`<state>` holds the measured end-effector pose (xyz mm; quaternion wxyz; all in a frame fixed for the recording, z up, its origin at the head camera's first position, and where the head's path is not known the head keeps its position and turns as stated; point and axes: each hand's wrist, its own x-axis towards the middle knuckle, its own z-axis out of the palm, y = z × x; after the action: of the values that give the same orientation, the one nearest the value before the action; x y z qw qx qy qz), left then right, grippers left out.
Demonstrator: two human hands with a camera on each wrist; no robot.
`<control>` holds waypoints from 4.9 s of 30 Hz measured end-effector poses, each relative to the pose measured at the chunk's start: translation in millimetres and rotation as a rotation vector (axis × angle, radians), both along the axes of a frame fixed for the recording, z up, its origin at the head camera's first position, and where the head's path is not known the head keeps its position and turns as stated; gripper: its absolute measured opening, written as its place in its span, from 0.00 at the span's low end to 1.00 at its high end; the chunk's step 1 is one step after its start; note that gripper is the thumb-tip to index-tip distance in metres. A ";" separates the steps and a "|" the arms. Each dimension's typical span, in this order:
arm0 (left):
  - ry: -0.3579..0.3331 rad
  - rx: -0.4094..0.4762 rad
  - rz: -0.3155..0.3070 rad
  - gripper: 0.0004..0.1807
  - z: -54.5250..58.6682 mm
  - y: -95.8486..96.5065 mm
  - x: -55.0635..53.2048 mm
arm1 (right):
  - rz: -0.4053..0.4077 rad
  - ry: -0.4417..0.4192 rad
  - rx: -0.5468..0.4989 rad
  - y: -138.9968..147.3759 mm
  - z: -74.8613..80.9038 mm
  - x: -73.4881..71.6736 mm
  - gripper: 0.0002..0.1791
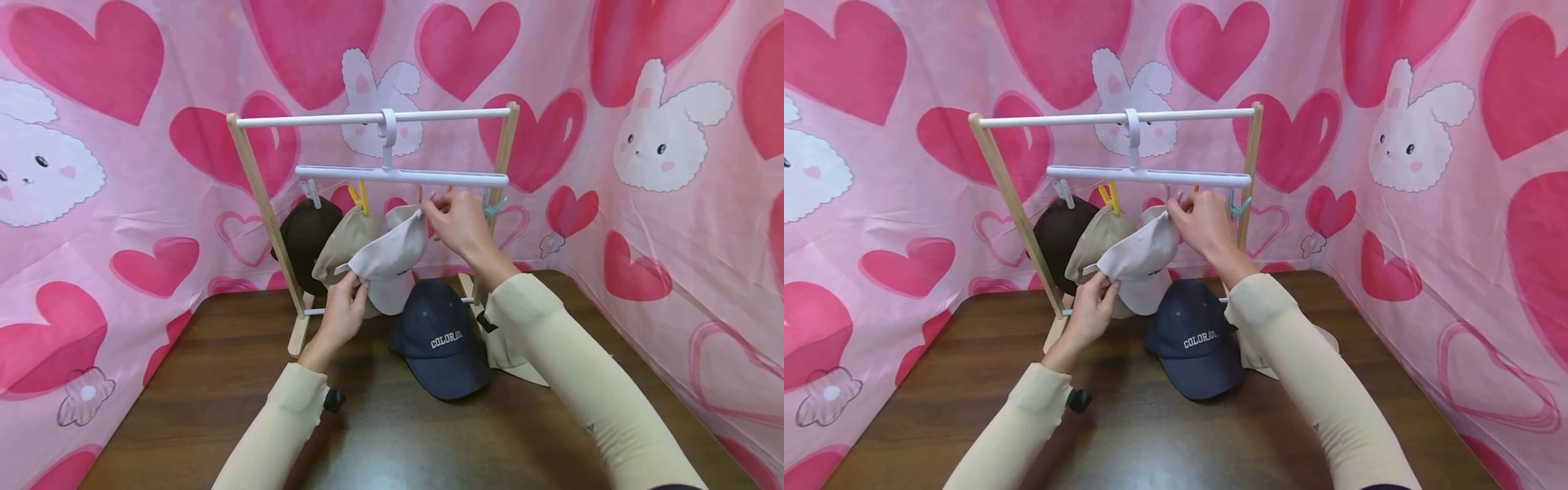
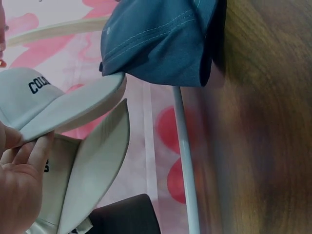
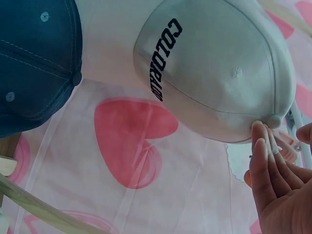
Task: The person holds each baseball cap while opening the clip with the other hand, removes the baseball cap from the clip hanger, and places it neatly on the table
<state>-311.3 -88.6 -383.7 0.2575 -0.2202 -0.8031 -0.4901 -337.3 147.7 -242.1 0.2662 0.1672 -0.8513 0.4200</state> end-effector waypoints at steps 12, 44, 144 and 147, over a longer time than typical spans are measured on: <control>-0.007 0.006 0.000 0.09 -2.8 0.9 0.9 | -0.058 0.047 0.043 -6.2 -2.2 -6.0 0.19; 0.019 -0.028 0.023 0.06 -14.5 -0.1 1.2 | -0.247 0.170 0.159 -22.2 6.4 -18.0 0.25; -0.607 -0.060 -0.616 0.16 -25.1 -94.4 34.3 | -0.245 0.050 0.176 -14.7 8.4 -18.3 0.23; -0.640 -0.074 -0.628 0.17 -27.3 -91.9 35.9 | -0.247 0.055 0.177 -14.1 7.9 -19.0 0.23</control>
<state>-275.4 -180.5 -411.0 -0.1734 -0.2996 -0.7535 -0.5590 -356.3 133.6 -234.3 0.3233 0.0954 -0.8915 0.3026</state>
